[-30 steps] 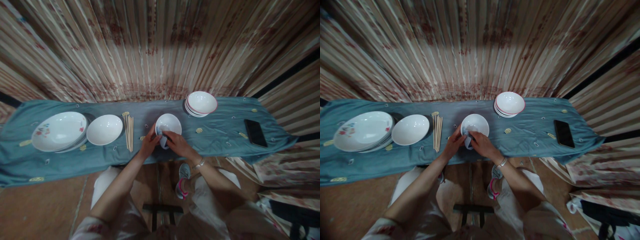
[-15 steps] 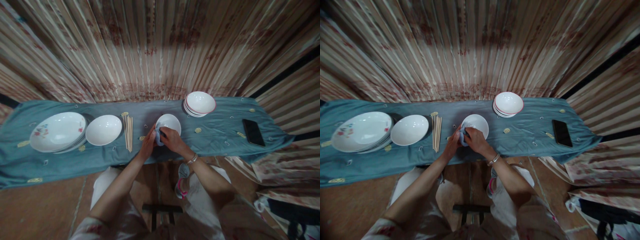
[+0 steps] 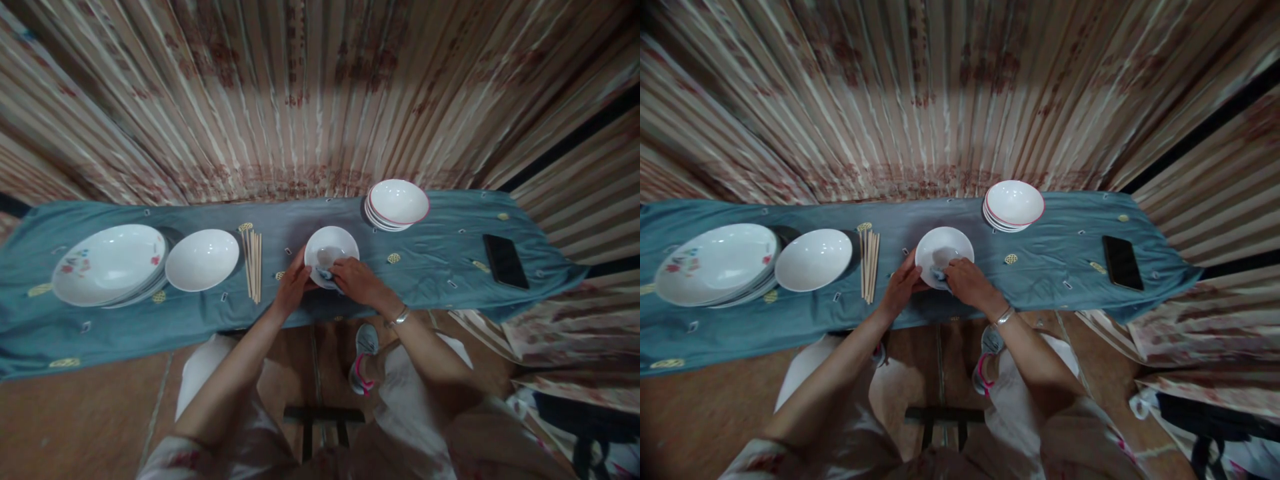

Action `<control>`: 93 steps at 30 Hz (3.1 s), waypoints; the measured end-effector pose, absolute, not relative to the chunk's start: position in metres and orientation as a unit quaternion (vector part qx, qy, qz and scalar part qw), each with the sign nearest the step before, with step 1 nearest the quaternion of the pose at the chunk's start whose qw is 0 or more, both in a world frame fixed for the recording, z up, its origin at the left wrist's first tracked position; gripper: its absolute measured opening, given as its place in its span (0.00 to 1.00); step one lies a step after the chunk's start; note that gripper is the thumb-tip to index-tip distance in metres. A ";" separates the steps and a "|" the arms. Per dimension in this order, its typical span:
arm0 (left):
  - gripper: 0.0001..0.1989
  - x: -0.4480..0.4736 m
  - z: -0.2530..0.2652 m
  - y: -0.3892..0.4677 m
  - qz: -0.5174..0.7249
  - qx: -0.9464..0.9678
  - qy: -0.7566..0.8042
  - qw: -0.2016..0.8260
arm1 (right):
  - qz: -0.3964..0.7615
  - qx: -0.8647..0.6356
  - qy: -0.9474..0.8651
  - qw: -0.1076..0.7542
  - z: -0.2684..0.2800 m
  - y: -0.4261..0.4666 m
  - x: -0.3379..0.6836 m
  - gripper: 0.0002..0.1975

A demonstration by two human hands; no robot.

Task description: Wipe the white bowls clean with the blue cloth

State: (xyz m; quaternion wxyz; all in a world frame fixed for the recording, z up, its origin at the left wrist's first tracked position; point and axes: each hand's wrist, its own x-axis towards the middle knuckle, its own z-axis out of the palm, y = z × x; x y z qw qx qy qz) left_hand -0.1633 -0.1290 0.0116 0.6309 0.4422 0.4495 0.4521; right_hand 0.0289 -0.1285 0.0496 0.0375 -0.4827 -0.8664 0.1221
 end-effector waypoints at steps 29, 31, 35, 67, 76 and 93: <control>0.48 -0.163 0.009 -0.128 0.448 0.427 0.445 0.647 | 0.015 -0.558 -0.824 0.101 0.027 -0.098 0.014 0.15; 0.48 -0.162 0.008 -0.128 0.450 0.430 0.445 0.644 | 0.033 -0.555 -0.827 0.088 0.028 -0.103 0.018 0.14; 0.45 -0.161 0.007 -0.129 0.456 0.435 0.450 0.633 | 0.108 -0.528 -0.838 0.087 0.031 -0.108 0.022 0.10; 0.39 -0.155 0.008 -0.132 0.495 0.434 0.434 0.614 | -0.042 -0.596 -0.797 0.092 0.034 -0.098 0.028 0.17; 0.41 -0.156 0.013 -0.131 0.468 0.459 0.439 0.614 | 0.042 -0.534 -0.844 0.043 0.037 -0.120 0.031 0.16; 0.37 -0.157 0.012 -0.126 0.495 0.375 0.446 0.644 | 0.547 -0.410 -0.623 0.379 0.032 -0.106 0.020 0.08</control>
